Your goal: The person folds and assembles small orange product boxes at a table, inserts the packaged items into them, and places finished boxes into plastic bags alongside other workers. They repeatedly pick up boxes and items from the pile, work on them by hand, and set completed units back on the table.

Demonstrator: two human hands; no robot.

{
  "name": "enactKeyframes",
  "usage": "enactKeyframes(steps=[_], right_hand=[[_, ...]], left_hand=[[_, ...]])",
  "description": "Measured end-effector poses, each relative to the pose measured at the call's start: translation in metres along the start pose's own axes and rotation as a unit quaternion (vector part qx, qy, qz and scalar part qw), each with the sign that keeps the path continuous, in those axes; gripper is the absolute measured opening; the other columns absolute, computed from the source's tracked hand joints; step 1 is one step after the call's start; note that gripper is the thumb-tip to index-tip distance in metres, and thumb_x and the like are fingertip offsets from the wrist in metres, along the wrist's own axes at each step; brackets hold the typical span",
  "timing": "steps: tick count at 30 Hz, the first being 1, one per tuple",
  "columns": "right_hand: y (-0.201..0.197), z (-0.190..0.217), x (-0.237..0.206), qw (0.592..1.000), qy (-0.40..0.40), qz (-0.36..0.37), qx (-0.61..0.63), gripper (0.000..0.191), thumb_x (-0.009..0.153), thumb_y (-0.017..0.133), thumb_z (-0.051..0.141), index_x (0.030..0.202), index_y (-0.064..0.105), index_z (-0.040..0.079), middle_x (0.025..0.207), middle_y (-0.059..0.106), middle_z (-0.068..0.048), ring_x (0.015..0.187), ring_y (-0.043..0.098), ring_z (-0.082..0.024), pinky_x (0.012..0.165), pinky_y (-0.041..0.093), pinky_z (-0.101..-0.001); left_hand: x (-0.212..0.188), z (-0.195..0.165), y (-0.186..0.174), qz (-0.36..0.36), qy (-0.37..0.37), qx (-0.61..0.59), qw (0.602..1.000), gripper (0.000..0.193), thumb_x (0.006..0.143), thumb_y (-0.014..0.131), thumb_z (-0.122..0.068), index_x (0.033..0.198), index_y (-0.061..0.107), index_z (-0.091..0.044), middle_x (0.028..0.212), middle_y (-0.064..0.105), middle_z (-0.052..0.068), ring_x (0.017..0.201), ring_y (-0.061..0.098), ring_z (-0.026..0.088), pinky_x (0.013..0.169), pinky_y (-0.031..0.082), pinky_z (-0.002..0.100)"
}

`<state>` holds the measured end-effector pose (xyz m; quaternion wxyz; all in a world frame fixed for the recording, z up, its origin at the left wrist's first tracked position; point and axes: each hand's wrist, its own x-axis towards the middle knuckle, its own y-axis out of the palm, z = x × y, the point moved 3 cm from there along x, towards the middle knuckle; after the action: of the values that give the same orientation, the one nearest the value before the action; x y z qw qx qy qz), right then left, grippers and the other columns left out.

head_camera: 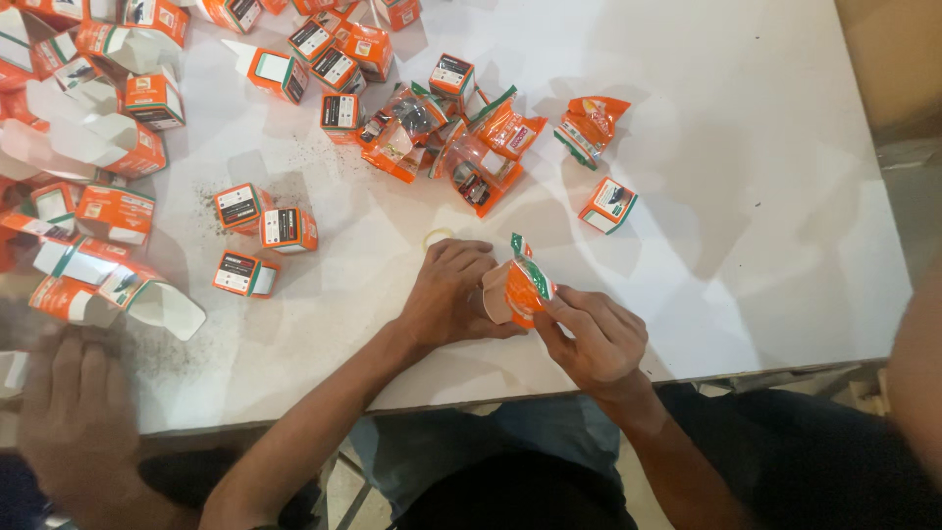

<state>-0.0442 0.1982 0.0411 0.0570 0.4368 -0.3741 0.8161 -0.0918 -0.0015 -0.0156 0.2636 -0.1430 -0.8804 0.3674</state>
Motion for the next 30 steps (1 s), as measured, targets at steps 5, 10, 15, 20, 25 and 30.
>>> enactKeyframes(steps=[5,10,15,20,25,30], right_hand=[[-0.002,-0.035,0.01,0.974,0.167,-0.086,0.128,0.028,0.095,0.076,-0.002,0.118,0.062,0.002,0.112,0.066,-0.012,0.095,0.071,-0.021,0.08,0.062,-0.0337],[0.078,-0.11,0.031,0.545,0.475,-0.052,0.688,0.043,0.102,0.06,0.002,0.143,0.049,0.004,0.114,0.063,-0.01,0.097,0.066,-0.017,0.075,0.06,-0.0264],[0.103,-0.132,0.021,0.423,0.438,-0.076,0.79,0.038,0.104,0.056,-0.002,0.142,0.05,0.003,0.122,0.063,-0.011,0.097,0.066,-0.019,0.083,0.06,-0.0252],[0.085,-0.151,0.027,0.387,0.446,-0.183,0.786,0.031,0.101,0.052,0.002,0.132,0.053,0.003,0.123,0.063,-0.01,0.109,0.068,-0.021,0.101,0.059,-0.0326],[0.077,-0.16,0.023,0.485,0.466,-0.187,0.717,0.028,0.106,0.051,0.018,0.128,0.057,0.002,0.116,0.068,-0.011,0.109,0.068,-0.021,0.104,0.055,-0.0444],[0.085,-0.152,0.022,0.483,0.465,-0.195,0.716,0.027,0.106,0.05,0.019,0.128,0.054,0.003,0.111,0.068,-0.012,0.103,0.068,-0.024,0.097,0.057,-0.0443]], left_hand=[[0.003,-0.002,0.004,0.008,-0.013,-0.006,1.0,0.064,0.057,0.095,-0.053,0.094,0.066,-0.008,0.104,0.068,0.008,0.121,0.06,0.031,0.104,0.039,0.049],[0.003,-0.01,0.001,-0.01,0.032,-0.022,0.999,0.057,0.06,0.095,-0.048,0.092,0.069,-0.009,0.105,0.068,0.005,0.122,0.06,0.031,0.103,0.039,0.048],[0.007,-0.016,-0.001,0.02,-0.006,-0.019,1.0,0.056,0.056,0.095,-0.045,0.093,0.072,-0.009,0.101,0.068,0.003,0.12,0.059,0.03,0.101,0.039,0.048],[0.009,-0.018,-0.001,0.014,-0.018,-0.015,1.0,0.061,0.054,0.096,-0.045,0.097,0.074,-0.008,0.104,0.069,0.006,0.117,0.06,0.03,0.1,0.039,0.047],[0.006,-0.016,0.001,-0.012,-0.013,-0.015,1.0,0.062,0.053,0.095,-0.046,0.096,0.073,-0.007,0.107,0.07,0.01,0.115,0.062,0.029,0.1,0.04,0.046],[0.006,-0.013,0.004,0.02,-0.018,0.011,1.0,0.057,0.053,0.096,-0.044,0.093,0.074,-0.009,0.102,0.072,0.006,0.116,0.063,0.028,0.101,0.039,0.048]])
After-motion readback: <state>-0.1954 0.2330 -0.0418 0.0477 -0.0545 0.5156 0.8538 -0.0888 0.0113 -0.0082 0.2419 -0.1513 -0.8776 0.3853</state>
